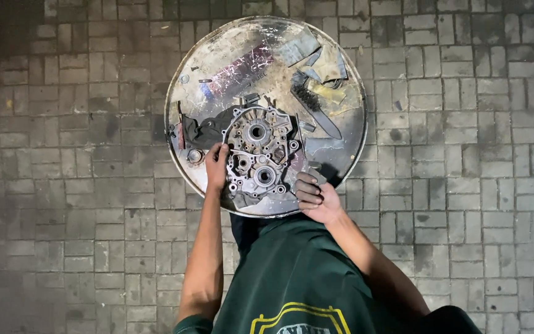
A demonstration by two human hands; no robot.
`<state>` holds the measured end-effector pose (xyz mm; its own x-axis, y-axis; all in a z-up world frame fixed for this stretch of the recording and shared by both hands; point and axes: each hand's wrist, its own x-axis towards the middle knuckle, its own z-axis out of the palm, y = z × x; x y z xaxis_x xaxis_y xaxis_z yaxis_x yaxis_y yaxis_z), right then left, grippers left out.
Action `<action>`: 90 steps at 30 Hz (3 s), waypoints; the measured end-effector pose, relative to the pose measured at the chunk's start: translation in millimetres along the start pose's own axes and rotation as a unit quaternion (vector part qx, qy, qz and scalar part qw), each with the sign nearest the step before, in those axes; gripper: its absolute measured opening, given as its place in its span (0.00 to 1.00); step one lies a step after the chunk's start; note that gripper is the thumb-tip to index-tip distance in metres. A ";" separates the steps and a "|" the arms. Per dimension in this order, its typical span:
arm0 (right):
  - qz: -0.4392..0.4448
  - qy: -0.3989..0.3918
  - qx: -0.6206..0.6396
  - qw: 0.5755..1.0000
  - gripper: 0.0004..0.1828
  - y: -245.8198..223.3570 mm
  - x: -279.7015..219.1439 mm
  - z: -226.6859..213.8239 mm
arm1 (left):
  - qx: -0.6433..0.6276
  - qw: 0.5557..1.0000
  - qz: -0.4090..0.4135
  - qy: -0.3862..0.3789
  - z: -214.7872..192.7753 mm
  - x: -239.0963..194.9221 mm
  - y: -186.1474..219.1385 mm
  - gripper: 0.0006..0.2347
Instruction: The person scrubs a metallic mechanical part with a wire brush and wipes it with a cloth on a round metal tray. The person repeatedly scrubs and wipes the same part throughout the clip.
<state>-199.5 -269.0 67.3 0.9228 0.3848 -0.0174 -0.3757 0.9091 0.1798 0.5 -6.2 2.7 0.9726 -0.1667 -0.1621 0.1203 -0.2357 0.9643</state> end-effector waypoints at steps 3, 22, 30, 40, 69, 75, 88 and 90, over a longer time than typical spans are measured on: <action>0.017 -0.018 0.039 0.999 0.11 3.7 -1.2 7.6 | 0.000 1.000 -0.008 0.001 -0.2 -3.7 7.5 0.10; -0.118 0.372 -0.707 0.590 0.18 10.1 29.8 -6.7 | 0.010 1.000 -0.007 0.014 2.4 -2.7 5.0 0.12; -0.158 0.391 -0.723 0.547 0.12 23.9 37.9 -18.9 | 0.009 0.999 -0.005 0.030 2.5 -7.1 6.4 0.11; -0.197 0.408 -0.658 0.602 0.10 22.9 42.2 -31.6 | -0.006 1.000 0.009 0.027 6.1 -7.8 9.7 0.11; -0.239 0.458 -0.550 0.656 0.10 46.0 44.2 -27.6 | 0.007 1.000 -0.004 0.010 0.6 -11.0 22.8 0.13; -0.266 0.482 -0.555 0.624 0.06 28.1 41.1 -33.8 | 0.017 1.000 -0.007 0.006 -0.3 -6.7 20.0 0.11; -0.206 0.458 -0.694 0.515 0.10 49.3 41.6 -10.0 | 0.024 0.999 -0.018 0.020 -3.2 -12.9 20.0 0.10; -0.184 0.456 -0.729 0.478 0.14 48.1 43.9 -5.3 | 0.020 0.999 -0.014 0.024 -0.6 -8.2 23.1 0.10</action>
<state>-177.5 -207.6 70.1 0.7786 -0.5370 -0.3247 -0.4756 -0.1676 -0.8635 -4.6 -9.7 26.4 0.9775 -0.1137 -0.1775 0.1403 -0.2775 0.9504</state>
